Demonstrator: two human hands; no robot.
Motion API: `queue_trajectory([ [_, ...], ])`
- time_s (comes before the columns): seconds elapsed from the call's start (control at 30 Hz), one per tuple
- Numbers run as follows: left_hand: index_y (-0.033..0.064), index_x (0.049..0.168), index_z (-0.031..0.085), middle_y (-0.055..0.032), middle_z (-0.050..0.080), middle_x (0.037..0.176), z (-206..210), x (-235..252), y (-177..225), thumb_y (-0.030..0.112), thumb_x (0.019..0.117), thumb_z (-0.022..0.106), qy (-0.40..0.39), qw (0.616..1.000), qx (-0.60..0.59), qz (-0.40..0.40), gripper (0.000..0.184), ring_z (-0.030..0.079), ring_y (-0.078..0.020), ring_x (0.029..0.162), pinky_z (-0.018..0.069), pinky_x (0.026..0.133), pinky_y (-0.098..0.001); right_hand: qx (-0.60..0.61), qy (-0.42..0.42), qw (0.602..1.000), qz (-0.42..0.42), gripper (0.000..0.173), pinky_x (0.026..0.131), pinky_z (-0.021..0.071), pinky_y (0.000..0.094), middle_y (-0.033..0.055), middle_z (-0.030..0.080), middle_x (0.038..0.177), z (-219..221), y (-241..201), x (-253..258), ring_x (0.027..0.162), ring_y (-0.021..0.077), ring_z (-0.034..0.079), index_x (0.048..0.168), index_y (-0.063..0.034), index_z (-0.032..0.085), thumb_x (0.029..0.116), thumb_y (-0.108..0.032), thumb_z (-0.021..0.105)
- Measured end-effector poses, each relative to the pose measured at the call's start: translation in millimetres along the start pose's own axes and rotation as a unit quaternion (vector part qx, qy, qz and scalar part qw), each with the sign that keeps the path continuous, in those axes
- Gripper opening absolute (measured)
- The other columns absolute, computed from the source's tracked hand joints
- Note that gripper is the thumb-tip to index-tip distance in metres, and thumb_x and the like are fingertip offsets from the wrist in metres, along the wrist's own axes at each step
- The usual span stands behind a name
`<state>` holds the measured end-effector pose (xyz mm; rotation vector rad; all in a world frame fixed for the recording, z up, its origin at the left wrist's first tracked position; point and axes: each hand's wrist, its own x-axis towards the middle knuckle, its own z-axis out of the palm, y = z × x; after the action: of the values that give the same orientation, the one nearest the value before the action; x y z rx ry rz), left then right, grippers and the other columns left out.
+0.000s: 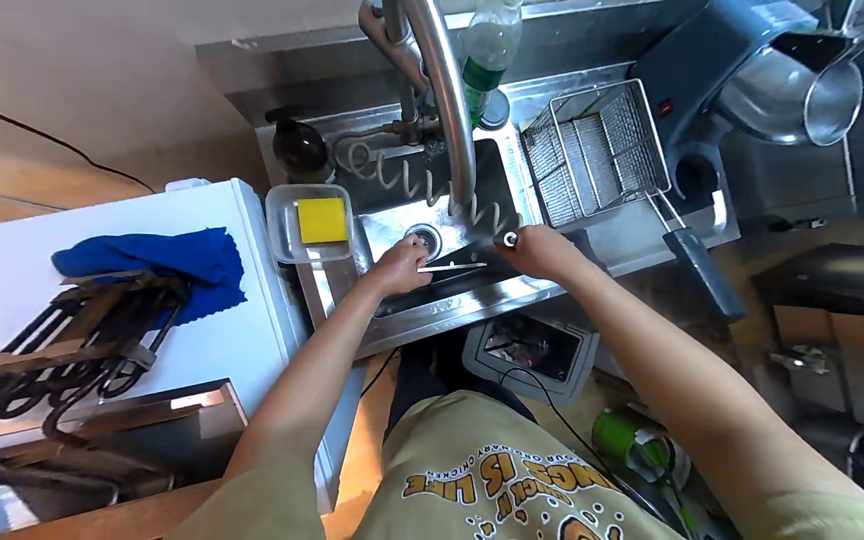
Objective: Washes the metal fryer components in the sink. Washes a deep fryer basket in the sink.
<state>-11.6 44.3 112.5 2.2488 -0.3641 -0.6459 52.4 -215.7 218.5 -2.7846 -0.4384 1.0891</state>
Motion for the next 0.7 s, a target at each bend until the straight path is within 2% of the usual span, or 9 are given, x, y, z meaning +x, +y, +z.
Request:
queue_trajectory([
  [0.13,0.0001,0.085,0.065,-0.0188,0.059,0.12,-1,0,2,0.021,0.0888,0.075,-0.005,1.0,0.001,-0.007,0.023,0.062,-0.0313,0.105,0.0533,0.089,-0.0493,0.011,-0.011,1.0,-0.016,0.044,0.081,0.053,0.0653,0.0207,0.07,0.088,6,0,-3,0.091,0.041,0.07,0.092,-0.0016,0.072,0.1061,-0.04,0.056],
  [0.27,0.0001,0.081,0.064,-0.0188,0.058,0.123,3,-2,-2,0.017,0.088,0.076,0.006,1.0,-0.028,0.007,0.022,0.06,-0.0311,0.111,0.052,0.093,-0.048,0.003,0.018,1.0,0.001,0.044,0.078,0.0542,0.0658,0.02,0.071,0.087,18,-8,-9,0.09,0.0408,0.071,0.092,-0.0035,0.072,0.1051,-0.043,0.057],
  [0.4,-0.0011,0.081,0.063,-0.0185,0.057,0.126,4,-3,-7,0.015,0.0889,0.077,0.026,0.997,-0.075,0.01,0.022,0.059,-0.0287,0.111,0.051,0.093,-0.0445,-0.011,0.047,0.999,0.0,0.038,0.073,0.055,0.0636,0.0167,0.071,0.083,33,-15,-22,0.085,0.039,0.071,0.09,-0.0061,0.071,0.1044,-0.038,0.058],
  [0.5,-0.0016,0.08,0.062,-0.0193,0.056,0.13,7,-2,-14,0.015,0.089,0.078,0.032,0.995,-0.093,0.004,0.025,0.057,-0.029,0.119,0.0495,0.098,-0.0449,0.005,0.069,0.997,0.027,0.035,0.072,0.0551,0.0633,0.0177,0.072,0.085,34,-20,-27,0.086,0.0398,0.072,0.093,-0.0062,0.071,0.1046,-0.036,0.058],
  [0.7,-0.001,0.08,0.06,-0.0189,0.054,0.134,11,-3,-21,0.015,0.0878,0.079,0.047,0.991,-0.125,-0.018,0.026,0.055,-0.0283,0.123,0.0481,0.1,-0.0453,0.032,0.103,0.994,0.031,0.034,0.072,0.0552,0.0624,0.0164,0.071,0.083,34,-19,-28,0.085,0.0386,0.072,0.093,-0.0071,0.072,0.1049,-0.036,0.058],
])
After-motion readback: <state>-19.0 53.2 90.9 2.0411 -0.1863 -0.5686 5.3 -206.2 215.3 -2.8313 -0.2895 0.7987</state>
